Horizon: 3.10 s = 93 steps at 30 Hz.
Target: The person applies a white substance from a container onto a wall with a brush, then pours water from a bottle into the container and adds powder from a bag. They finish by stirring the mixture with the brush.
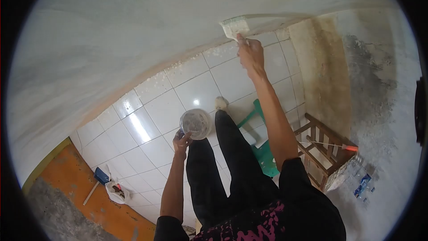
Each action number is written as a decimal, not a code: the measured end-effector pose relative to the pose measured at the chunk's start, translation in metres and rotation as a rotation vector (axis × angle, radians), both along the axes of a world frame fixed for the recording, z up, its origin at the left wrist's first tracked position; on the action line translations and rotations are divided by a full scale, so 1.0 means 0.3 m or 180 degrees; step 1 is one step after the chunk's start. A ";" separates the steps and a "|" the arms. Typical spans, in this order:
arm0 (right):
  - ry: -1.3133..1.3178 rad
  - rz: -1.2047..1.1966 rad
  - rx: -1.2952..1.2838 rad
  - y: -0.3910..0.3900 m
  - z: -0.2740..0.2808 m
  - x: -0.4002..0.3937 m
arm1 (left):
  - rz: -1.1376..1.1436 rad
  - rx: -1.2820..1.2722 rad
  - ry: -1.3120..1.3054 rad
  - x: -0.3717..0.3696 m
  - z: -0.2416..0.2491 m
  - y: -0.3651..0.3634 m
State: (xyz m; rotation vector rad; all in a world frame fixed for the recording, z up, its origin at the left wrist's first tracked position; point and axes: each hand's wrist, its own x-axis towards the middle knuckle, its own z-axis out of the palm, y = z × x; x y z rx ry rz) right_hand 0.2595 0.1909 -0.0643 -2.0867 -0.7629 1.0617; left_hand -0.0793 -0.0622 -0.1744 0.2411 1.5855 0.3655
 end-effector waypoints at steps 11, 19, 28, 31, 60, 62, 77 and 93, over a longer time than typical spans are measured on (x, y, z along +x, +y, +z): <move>-0.0832 0.0506 -0.1039 0.036 -0.590 0.128 | 0.0018 0.0187 -0.0154 0.060 0.049 0.070; -0.0296 0.0336 -0.0923 0.068 -0.313 0.030 | -0.0239 0.0372 -0.0139 0.142 0.126 0.152; 0.0339 0.0714 0.1360 -0.123 0.103 -0.137 | -0.0381 0.0691 -0.0079 0.266 0.122 0.241; 0.0501 0.1089 0.0718 -0.221 0.109 -0.138 | -0.0142 0.0864 -0.0057 0.293 0.149 0.300; -0.1314 0.2307 -0.1201 -0.462 0.126 -0.022 | -0.0169 0.1289 0.0613 0.386 0.214 0.376; -0.1244 0.2396 -0.1220 -0.458 0.106 -0.056 | -0.0215 0.1660 0.0971 0.379 0.184 0.354; -0.1161 0.2702 -0.1067 -0.422 -0.098 -0.197 | -0.1059 0.1727 0.1194 0.378 0.299 0.331; -0.0020 -0.0012 -0.0566 -0.098 -0.579 -0.017 | 0.0771 0.0542 0.0448 0.160 0.052 0.147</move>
